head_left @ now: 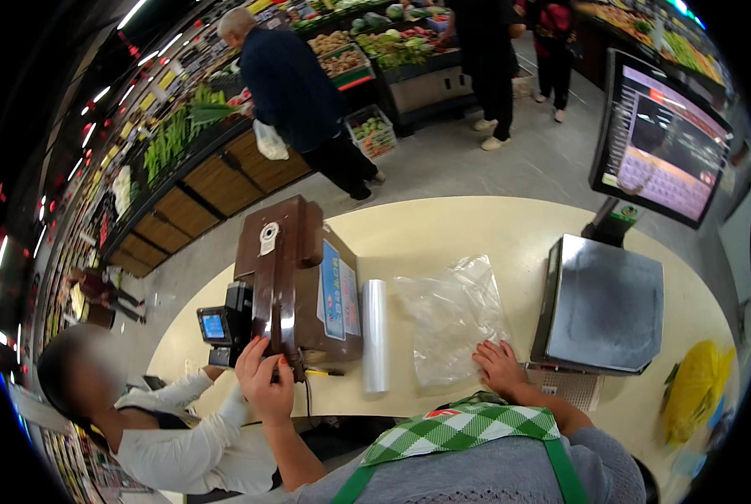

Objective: The person receives bags of produce from customers, places them on a digital scale, inputs product codes on a touchscreen, and then transfers the items into clear plastic bags.

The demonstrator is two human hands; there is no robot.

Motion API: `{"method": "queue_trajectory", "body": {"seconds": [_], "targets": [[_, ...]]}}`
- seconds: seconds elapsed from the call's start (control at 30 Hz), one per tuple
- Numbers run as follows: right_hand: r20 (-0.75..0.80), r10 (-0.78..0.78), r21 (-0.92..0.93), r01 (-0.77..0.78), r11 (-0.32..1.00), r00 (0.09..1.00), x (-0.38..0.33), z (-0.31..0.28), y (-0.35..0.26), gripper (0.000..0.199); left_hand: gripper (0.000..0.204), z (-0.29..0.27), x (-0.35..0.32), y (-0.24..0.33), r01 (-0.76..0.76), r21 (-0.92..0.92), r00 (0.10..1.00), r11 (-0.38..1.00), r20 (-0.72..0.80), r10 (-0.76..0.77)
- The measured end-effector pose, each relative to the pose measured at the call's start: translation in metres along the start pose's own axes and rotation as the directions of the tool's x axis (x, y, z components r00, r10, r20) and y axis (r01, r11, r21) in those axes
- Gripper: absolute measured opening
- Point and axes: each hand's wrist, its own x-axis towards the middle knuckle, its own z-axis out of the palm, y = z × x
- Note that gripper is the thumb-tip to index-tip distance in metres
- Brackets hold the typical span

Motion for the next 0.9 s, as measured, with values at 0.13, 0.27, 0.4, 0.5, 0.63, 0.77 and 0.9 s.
{"method": "queue_trajectory", "body": {"seconds": [0.13, 0.27, 0.4, 0.5, 0.63, 0.77, 0.9], "targets": [[-0.012, 0.014, -0.012, -0.014, 1.0, 1.0, -0.003, 0.0, -0.002, 0.046, 0.006, 0.0, 0.001, -0.002, -0.017, -0.003, 0.999, 1.0, 0.042, 0.017], [-0.005, 0.005, -0.001, -0.005, 1.0, 1.0, -0.003, 0.001, -0.001, 0.047, 0.008, -0.001, 0.0, 0.0, 0.033, -0.024, 0.999, 0.999, 0.012, -0.033], [0.004, 0.003, -0.011, -0.003, 1.0, 1.0, -0.001, 0.0, 0.0, 0.047, 0.008, -0.001, 0.006, 0.002, 0.021, -0.043, 0.997, 0.999, 0.073, -0.018], [0.001, 0.004, 0.005, -0.004, 1.0, 1.0, -0.002, -0.002, -0.001, 0.047, 0.01, -0.001, 0.004, 0.0, 0.022, -0.021, 0.996, 1.0, 0.087, -0.021], [0.007, -0.004, 0.027, 0.004, 1.0, 1.0, -0.002, 0.0, 0.0, 0.047, 0.009, -0.002, 0.002, 0.002, 0.049, -0.031, 0.997, 0.998, 0.062, -0.047], [0.005, -0.006, 0.004, 0.006, 1.0, 1.0, -0.003, 0.01, 0.005, 0.047, 0.01, 0.001, 0.002, 0.0, 0.05, -0.032, 0.996, 0.998, 0.073, -0.048], [0.001, 0.0, -0.026, 0.0, 1.0, 1.0, -0.005, 0.01, 0.004, 0.047, 0.01, -0.001, 0.0, -0.002, 0.021, -0.032, 0.998, 0.999, 0.063, -0.019]]}}
